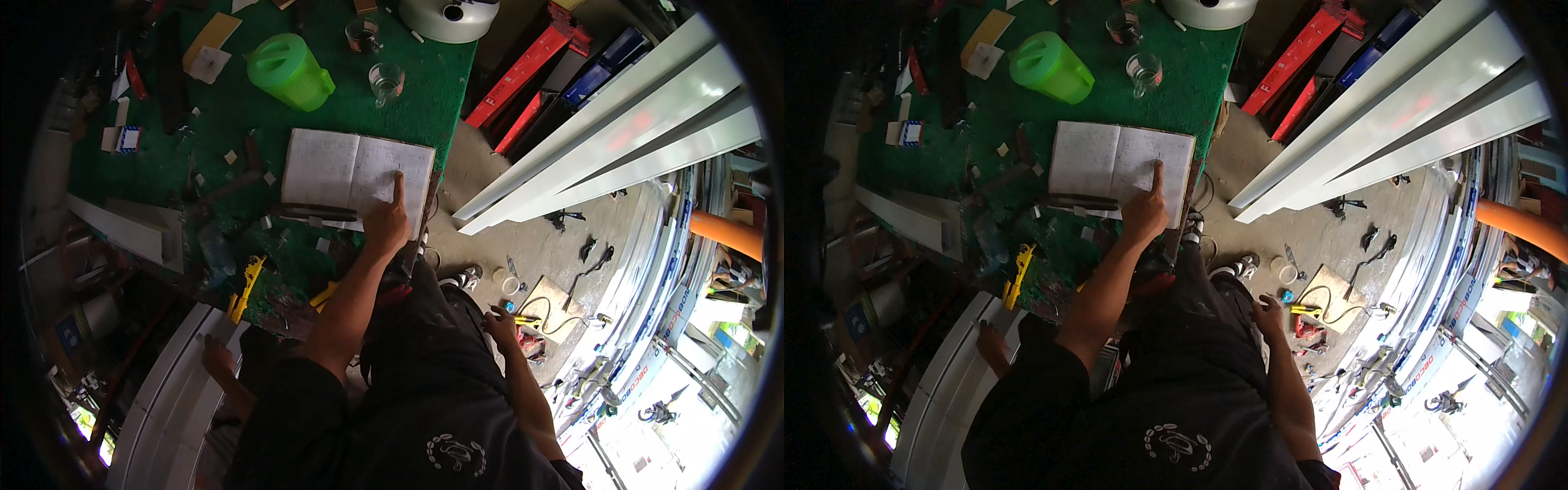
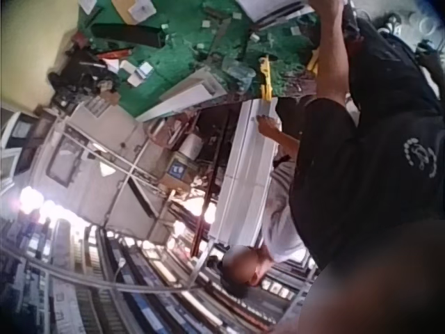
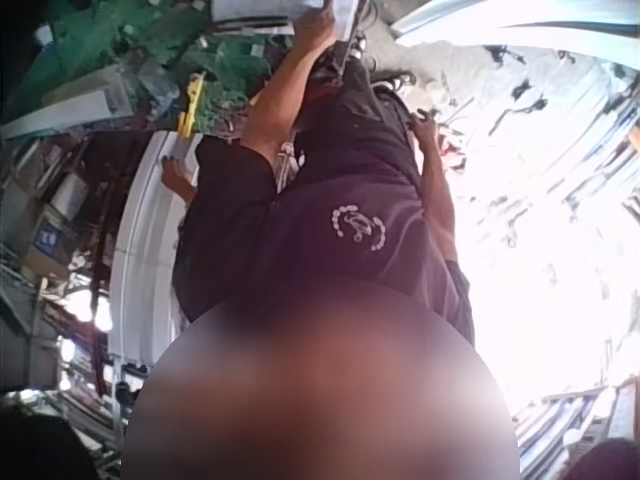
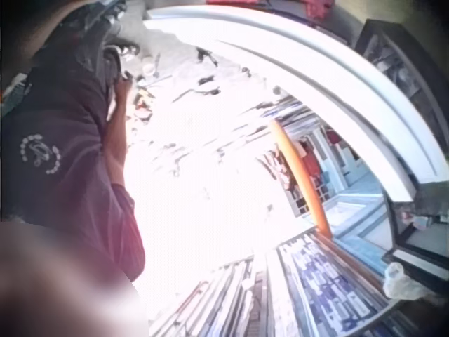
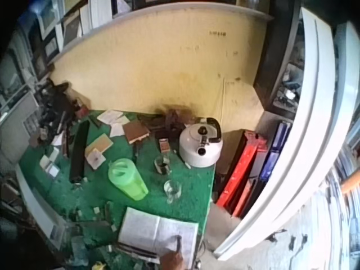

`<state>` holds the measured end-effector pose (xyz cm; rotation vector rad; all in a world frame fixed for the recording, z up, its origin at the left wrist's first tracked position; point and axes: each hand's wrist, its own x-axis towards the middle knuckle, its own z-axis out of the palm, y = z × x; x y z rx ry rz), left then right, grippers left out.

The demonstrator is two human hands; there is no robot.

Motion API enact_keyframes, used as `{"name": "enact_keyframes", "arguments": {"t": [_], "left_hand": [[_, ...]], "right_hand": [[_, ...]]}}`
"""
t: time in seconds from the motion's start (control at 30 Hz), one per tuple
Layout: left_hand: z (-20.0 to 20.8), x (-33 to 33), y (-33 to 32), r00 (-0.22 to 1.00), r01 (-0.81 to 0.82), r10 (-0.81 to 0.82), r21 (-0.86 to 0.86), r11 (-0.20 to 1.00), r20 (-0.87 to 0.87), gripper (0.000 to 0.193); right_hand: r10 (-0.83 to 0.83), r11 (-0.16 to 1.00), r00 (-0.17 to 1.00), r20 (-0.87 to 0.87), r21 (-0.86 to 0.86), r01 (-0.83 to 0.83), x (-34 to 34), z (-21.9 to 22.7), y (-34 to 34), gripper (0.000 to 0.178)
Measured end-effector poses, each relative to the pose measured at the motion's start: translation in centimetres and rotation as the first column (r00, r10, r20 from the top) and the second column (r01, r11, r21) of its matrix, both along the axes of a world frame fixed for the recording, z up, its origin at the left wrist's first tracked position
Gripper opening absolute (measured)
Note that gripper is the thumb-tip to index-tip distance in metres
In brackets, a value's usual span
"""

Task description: The person carries a long aluminum profile to a miter saw, measures and marks it with a tape measure and pen, then cuts it. The person repeats the measure-mark-cut cycle on another profile.

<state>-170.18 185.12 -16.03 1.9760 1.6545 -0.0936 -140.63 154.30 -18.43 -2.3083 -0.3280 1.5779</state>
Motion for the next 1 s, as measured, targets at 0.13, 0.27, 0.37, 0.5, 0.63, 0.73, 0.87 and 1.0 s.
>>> {"name": "enact_keyframes", "arguments": {"t": [0.13, 0.27, 0.37, 0.5, 0.63, 0.73, 0.87, 1.0], "left_hand": [[1.3, 0.4, 0.2, 0.999, -0.034, 0.033, -0.040, 0.999, -0.006, 0.090], [2.1, 0.8, 0.3, 0.998, -0.061, 0.060, -0.073, 0.995, -0.016, 0.094], [2.2, 1.1, 0.4, 0.997, -0.074, 0.072, -0.081, 0.994, -0.034, 0.095], [2.0, 1.3, 0.3, 0.996, -0.059, 0.058, -0.005, 0.998, -0.061, 0.098], [2.1, 1.4, 0.3, 0.994, -0.066, 0.062, -0.039, 0.997, -0.091, 0.098], [2.4, 1.5, 0.4, 0.992, -0.085, 0.076, -0.092, 0.992, -0.099, 0.096], [2.6, 1.6, 0.5, 0.993, -0.094, 0.082, -0.145, 0.985, -0.090, 0.090], [2.2, 1.5, 0.2, 0.995, -0.068, 0.062, -0.078, 0.995, -0.074, 0.088]], "right_hand": [[0.035, 0.998, 0.999, 0.012, -0.052, -0.034, 0.0, 0.0, -0.9, 0.052], [0.190, 0.981, 0.981, 0.033, -0.053, -0.188, -0.3, -0.3, -1.9, 0.048], [0.266, 0.961, 0.963, 0.030, -0.086, -0.263, -0.8, -0.9, -2.3, 0.044], [0.359, 0.933, 0.932, 0.044, -0.006, -0.359, -1.9, -1.7, -1.9, 0.044], [0.379, 0.926, 0.925, 0.029, -0.021, -0.378, -2.7, -1.5, -1.0, 0.049], [0.397, 0.918, 0.916, 0.052, -0.005, -0.397, -3.0, -0.9, -0.4, 0.048], [0.445, 0.896, 0.890, 0.105, -0.039, -0.443, -2.9, -0.1, -0.5, 0.048], [0.422, 0.905, 0.902, 0.088, -0.104, -0.413, -3.1, 0.4, -1.7, 0.049]]}}
